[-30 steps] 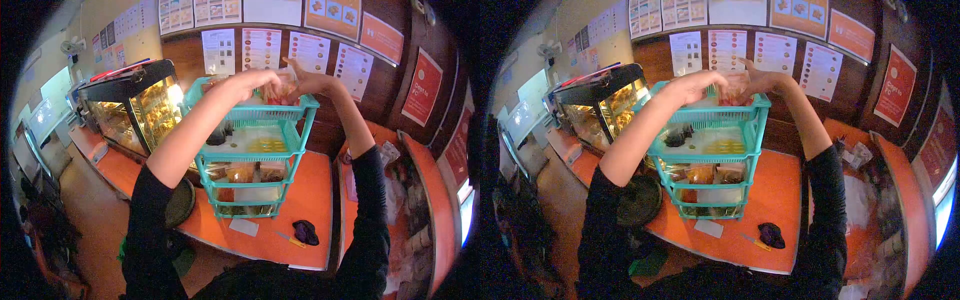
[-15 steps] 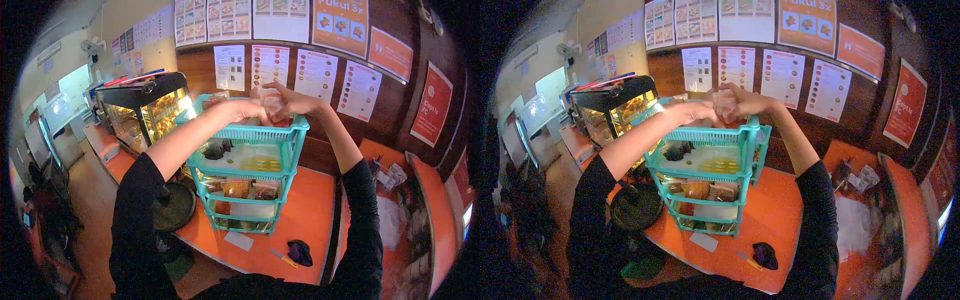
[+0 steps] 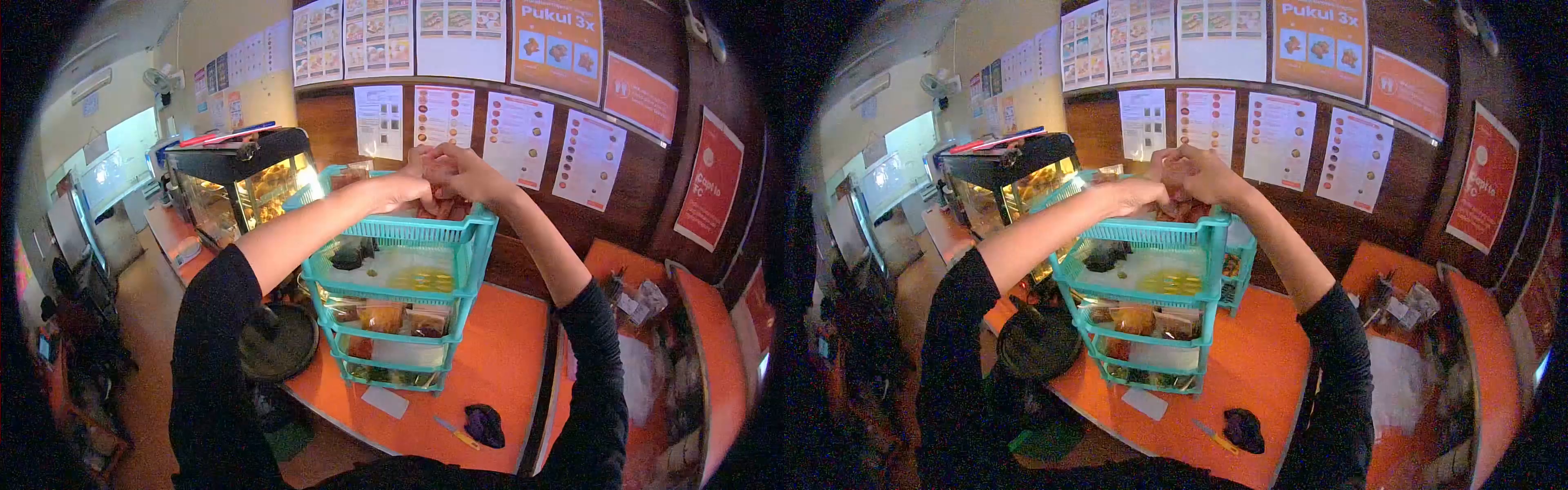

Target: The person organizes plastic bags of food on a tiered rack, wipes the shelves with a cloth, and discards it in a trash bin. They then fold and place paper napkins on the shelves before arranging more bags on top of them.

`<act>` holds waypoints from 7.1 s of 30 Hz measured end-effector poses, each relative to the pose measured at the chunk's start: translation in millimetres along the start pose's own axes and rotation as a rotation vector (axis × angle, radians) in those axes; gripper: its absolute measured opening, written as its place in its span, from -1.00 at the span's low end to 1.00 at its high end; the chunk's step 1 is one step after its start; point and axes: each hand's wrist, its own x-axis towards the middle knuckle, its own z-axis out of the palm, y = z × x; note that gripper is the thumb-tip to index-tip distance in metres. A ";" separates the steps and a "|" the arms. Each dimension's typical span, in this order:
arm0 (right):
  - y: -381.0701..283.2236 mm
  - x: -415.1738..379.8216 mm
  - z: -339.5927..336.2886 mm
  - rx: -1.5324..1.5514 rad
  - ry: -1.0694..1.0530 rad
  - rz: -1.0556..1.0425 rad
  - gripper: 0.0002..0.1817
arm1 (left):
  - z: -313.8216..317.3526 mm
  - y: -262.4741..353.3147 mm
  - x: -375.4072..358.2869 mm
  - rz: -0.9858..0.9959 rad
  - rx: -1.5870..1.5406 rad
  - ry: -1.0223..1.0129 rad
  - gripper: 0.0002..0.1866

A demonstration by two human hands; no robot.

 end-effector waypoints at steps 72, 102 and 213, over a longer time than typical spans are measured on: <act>119.0 -205.3 316.6 0.751 0.211 0.743 -0.65 | 102.6 -309.1 -182.1 -0.672 -0.720 0.075 -0.84; 180.2 -171.2 345.5 -0.328 0.582 0.582 -0.58 | 135.6 -388.6 -98.6 -0.485 -0.630 0.067 -0.52; 198.4 -223.6 215.6 -0.387 -0.005 0.394 -0.40 | 196.9 -315.2 -133.1 0.068 0.962 0.775 -0.64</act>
